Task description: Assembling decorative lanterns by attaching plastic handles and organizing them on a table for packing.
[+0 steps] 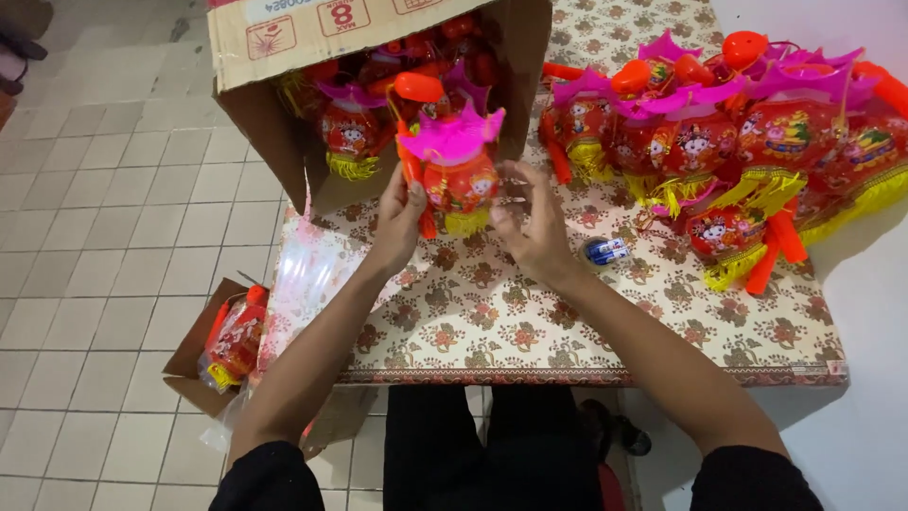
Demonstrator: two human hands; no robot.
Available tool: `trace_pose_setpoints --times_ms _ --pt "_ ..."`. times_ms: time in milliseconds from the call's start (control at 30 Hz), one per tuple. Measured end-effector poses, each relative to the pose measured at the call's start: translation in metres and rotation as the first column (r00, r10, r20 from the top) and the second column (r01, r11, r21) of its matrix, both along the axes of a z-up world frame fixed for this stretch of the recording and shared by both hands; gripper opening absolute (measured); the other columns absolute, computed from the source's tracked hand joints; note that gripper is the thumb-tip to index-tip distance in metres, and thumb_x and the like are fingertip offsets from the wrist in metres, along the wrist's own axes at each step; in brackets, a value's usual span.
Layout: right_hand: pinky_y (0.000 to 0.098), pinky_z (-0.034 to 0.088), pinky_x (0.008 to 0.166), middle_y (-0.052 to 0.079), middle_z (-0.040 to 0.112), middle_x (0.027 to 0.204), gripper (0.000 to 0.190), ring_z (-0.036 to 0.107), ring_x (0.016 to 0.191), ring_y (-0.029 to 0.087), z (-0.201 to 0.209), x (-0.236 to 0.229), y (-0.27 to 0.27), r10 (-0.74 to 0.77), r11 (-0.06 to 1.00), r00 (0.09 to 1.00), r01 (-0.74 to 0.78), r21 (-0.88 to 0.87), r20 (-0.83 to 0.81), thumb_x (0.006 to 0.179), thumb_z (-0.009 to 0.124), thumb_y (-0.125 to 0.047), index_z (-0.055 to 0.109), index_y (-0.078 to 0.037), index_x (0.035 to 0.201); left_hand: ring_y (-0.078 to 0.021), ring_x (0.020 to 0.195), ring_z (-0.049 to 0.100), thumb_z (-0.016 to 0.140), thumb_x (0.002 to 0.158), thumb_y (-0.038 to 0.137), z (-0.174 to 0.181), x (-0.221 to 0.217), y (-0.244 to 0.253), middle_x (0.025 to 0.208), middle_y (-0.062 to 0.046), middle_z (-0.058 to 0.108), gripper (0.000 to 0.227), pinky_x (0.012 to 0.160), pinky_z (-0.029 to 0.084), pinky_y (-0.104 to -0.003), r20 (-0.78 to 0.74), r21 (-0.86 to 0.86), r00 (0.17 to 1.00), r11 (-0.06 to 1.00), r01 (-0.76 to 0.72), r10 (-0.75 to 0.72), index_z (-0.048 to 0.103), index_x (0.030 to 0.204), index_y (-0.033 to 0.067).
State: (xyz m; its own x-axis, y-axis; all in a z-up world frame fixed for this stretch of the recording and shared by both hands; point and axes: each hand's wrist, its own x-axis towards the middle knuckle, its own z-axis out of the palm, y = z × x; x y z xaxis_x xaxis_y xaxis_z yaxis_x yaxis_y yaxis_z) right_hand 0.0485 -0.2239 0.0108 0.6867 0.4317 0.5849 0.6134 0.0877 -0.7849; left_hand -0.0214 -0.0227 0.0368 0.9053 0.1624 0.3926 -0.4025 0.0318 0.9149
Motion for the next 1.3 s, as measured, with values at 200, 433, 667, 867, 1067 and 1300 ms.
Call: trace_pose_setpoints --times_ms 200,433,667,867,1067,1300 --pt "0.0578 0.062 0.082 0.035 0.040 0.133 0.074 0.062 0.111 0.056 0.023 -0.018 -0.002 -0.035 0.999 0.996 0.035 0.005 0.085 0.101 0.060 -0.049 0.032 0.006 0.143 -0.0504 0.141 0.041 0.034 0.112 0.048 -0.009 -0.004 -0.004 0.158 -0.033 0.033 0.074 0.109 0.043 -0.059 -0.080 0.193 0.996 0.979 0.062 -0.048 0.009 0.164 0.0026" --pt "0.0582 0.058 0.088 0.033 0.041 0.140 0.069 0.060 0.118 0.055 0.028 -0.007 -0.014 -0.083 0.994 0.979 0.068 0.082 0.185 0.106 0.057 -0.039 0.025 0.000 0.152 -0.0505 0.143 0.038 0.037 0.112 0.050 -0.006 0.004 -0.014 0.159 -0.034 0.029 0.077 0.111 0.040 -0.062 -0.065 0.251 0.997 0.966 0.055 -0.040 0.011 0.163 -0.0004" --pt "0.0483 0.060 0.087 0.025 0.058 0.131 0.065 0.067 0.113 0.044 0.042 -0.011 -0.048 -0.268 0.962 0.935 0.246 0.120 0.231 0.102 0.064 -0.041 0.040 -0.001 0.147 -0.0305 0.123 0.056 0.060 0.108 0.028 0.006 0.031 -0.060 0.139 -0.017 0.047 0.050 0.097 0.056 -0.050 0.205 0.108 0.978 0.994 0.008 -0.030 0.047 0.148 0.0006" --pt "0.0471 0.059 0.088 0.019 0.055 0.131 0.078 0.066 0.115 0.039 0.045 -0.030 -0.112 -0.483 0.867 0.869 0.458 0.196 0.108 0.093 0.081 -0.036 0.038 -0.006 0.150 -0.0249 0.114 0.060 0.068 0.104 0.025 -0.003 0.067 -0.132 0.125 -0.009 0.046 0.042 0.090 0.059 -0.041 0.274 0.098 0.954 0.990 0.096 -0.120 0.059 0.136 0.0006" --pt "0.0420 0.063 0.088 0.018 0.060 0.124 0.065 0.068 0.109 0.034 0.066 -0.043 -0.188 -0.699 0.713 0.675 0.636 0.295 0.237 0.098 0.080 -0.021 0.039 -0.007 0.147 -0.0182 0.087 0.067 0.077 0.095 0.035 0.033 0.071 -0.232 0.115 -0.010 0.062 0.056 0.070 0.063 -0.030 0.285 0.147 0.954 0.988 0.054 -0.094 0.056 0.141 0.0105" --pt "0.0401 0.071 0.088 0.020 0.058 0.132 0.051 0.072 0.112 0.036 0.099 -0.025 -0.260 -0.775 0.630 0.583 0.742 0.230 0.245 0.108 0.072 -0.032 0.037 -0.017 0.141 -0.0036 0.076 0.067 0.086 0.088 0.046 0.041 0.123 -0.319 0.113 0.000 0.073 0.094 0.070 0.066 -0.018 0.396 0.367 0.916 0.925 -0.102 -0.056 0.028 0.160 0.0301"
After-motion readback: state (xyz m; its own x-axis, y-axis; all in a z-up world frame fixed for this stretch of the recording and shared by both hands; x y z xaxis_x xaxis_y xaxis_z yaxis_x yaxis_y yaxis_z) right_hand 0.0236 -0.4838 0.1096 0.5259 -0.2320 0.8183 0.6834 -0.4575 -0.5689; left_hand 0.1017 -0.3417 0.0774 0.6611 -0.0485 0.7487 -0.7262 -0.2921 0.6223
